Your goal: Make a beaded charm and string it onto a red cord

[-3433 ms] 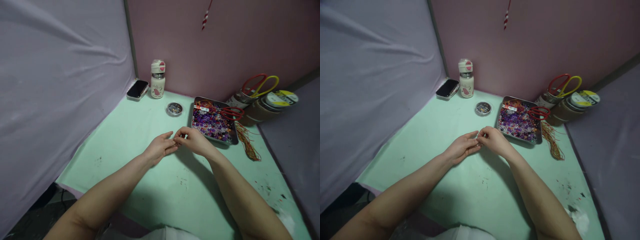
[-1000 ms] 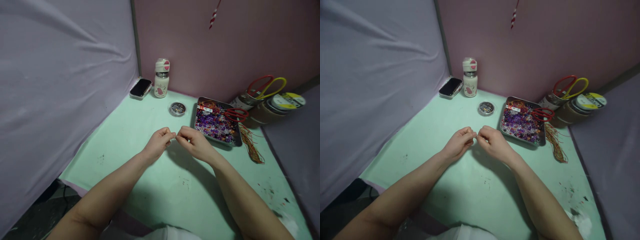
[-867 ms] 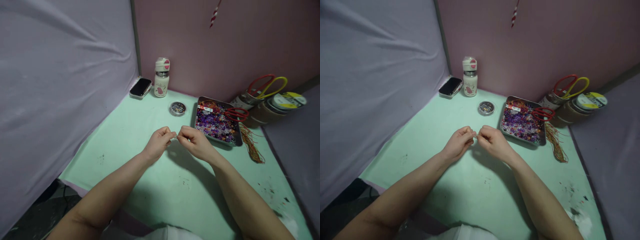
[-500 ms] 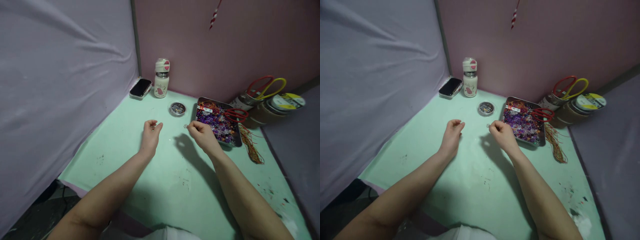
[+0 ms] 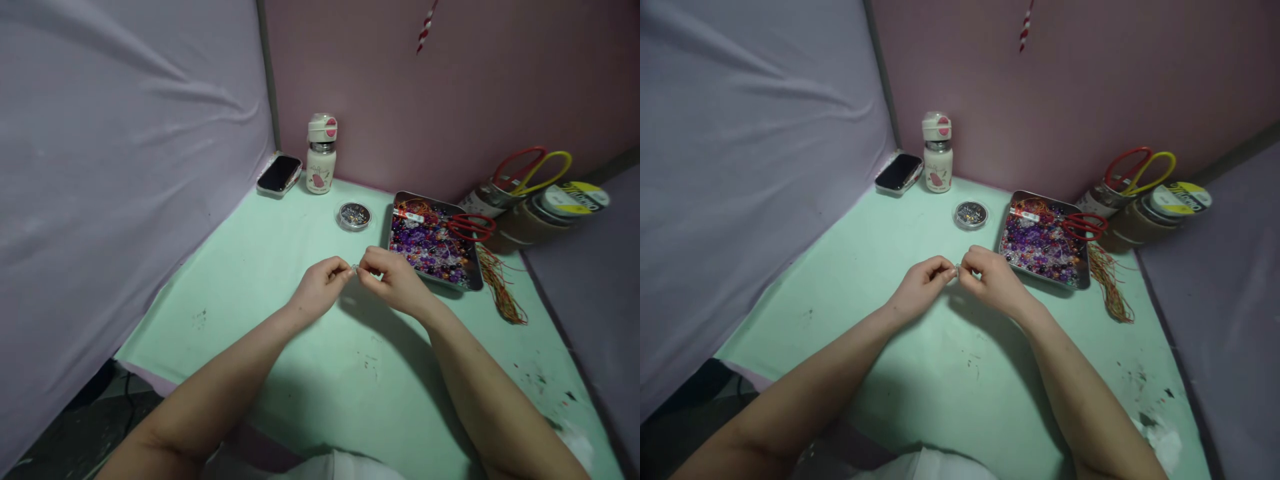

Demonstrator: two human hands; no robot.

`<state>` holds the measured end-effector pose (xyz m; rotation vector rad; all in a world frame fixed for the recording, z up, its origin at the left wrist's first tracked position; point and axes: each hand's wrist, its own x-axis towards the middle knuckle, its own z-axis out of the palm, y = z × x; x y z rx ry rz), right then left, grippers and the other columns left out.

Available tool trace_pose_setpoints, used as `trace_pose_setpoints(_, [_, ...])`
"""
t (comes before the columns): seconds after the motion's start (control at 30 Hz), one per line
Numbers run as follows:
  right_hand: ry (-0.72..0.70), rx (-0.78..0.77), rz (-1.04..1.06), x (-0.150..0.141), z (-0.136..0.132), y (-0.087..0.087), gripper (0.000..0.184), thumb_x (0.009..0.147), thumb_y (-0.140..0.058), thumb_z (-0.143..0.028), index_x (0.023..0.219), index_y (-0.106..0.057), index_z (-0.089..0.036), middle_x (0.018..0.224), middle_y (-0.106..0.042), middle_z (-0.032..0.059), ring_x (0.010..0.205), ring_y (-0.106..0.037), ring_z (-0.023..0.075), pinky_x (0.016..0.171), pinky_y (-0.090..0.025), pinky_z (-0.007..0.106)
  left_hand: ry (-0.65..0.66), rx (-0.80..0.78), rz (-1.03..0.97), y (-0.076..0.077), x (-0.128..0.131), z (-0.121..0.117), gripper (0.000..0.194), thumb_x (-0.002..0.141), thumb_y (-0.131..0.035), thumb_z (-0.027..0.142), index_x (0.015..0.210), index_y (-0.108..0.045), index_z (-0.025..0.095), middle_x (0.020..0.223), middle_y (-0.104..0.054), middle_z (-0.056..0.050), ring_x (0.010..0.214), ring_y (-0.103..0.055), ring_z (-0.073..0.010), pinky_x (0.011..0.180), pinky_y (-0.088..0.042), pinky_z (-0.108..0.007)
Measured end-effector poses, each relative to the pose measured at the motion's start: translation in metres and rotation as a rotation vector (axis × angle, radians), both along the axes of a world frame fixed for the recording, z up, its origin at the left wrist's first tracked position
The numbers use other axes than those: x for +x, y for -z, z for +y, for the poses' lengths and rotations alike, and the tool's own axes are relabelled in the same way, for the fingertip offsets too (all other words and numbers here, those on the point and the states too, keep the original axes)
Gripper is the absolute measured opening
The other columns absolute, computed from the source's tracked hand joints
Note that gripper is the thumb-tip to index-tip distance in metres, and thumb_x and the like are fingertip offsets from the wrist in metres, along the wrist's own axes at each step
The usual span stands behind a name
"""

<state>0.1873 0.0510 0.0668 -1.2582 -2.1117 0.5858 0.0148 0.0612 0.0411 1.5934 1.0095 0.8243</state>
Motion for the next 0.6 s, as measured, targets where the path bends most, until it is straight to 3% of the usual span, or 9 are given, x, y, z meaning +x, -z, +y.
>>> trace_pose_setpoints(0.13, [-0.038, -0.036, 0.006, 0.005, 0.001, -0.001, 0.020, 0.083, -0.049, -0.016, 0.064, -0.051, -0.019, 0.065, -0.047, -0.0013, 0.062, -0.045, 0.0120, 0.060, -0.033, 0.026, 0.023, -0.131, -0.116, -0.002, -0.001, 0.001, 0.020, 0.081, -0.057, 0.035, 0.073, -0.058, 0.016, 0.069, -0.052, 0.002, 0.067, -0.044, -0.0111, 0.065, -0.035, -0.024])
trace_pose_setpoints(0.33, [0.022, 0.014, -0.089, 0.011, 0.001, -0.004, 0.015, 0.090, -0.050, -0.024, 0.082, -0.062, -0.018, 0.082, -0.050, 0.0027, 0.075, -0.050, 0.0145, 0.069, -0.038, 0.028, -0.129, -0.140, -0.126, -0.001, 0.000, 0.001, 0.021, 0.077, -0.061, 0.034, 0.066, -0.056, 0.017, 0.062, -0.046, 0.004, 0.060, -0.038, -0.0094, 0.057, -0.030, -0.024])
trace_pose_setpoints(0.47, [0.075, 0.052, -0.090, 0.014, 0.002, -0.006, 0.015, 0.089, -0.051, -0.023, 0.078, -0.061, -0.019, 0.081, -0.050, 0.0024, 0.074, -0.050, 0.0145, 0.068, -0.038, 0.029, -0.183, -0.164, -0.155, 0.002, 0.001, 0.003, 0.021, 0.075, -0.063, 0.033, 0.064, -0.055, 0.017, 0.061, -0.045, 0.004, 0.057, -0.036, -0.0084, 0.054, -0.027, -0.023])
trace_pose_setpoints(0.6, [0.201, 0.134, 0.056, 0.015, 0.004, -0.006, 0.016, 0.087, -0.053, -0.020, 0.072, -0.057, -0.019, 0.072, -0.050, 0.0004, 0.068, -0.048, 0.0137, 0.063, -0.036, 0.028, -0.173, -0.271, -0.262, 0.001, 0.002, 0.004, 0.019, 0.072, -0.065, 0.033, 0.066, -0.057, 0.017, 0.061, -0.047, 0.004, 0.054, -0.036, -0.0071, 0.052, -0.026, -0.023])
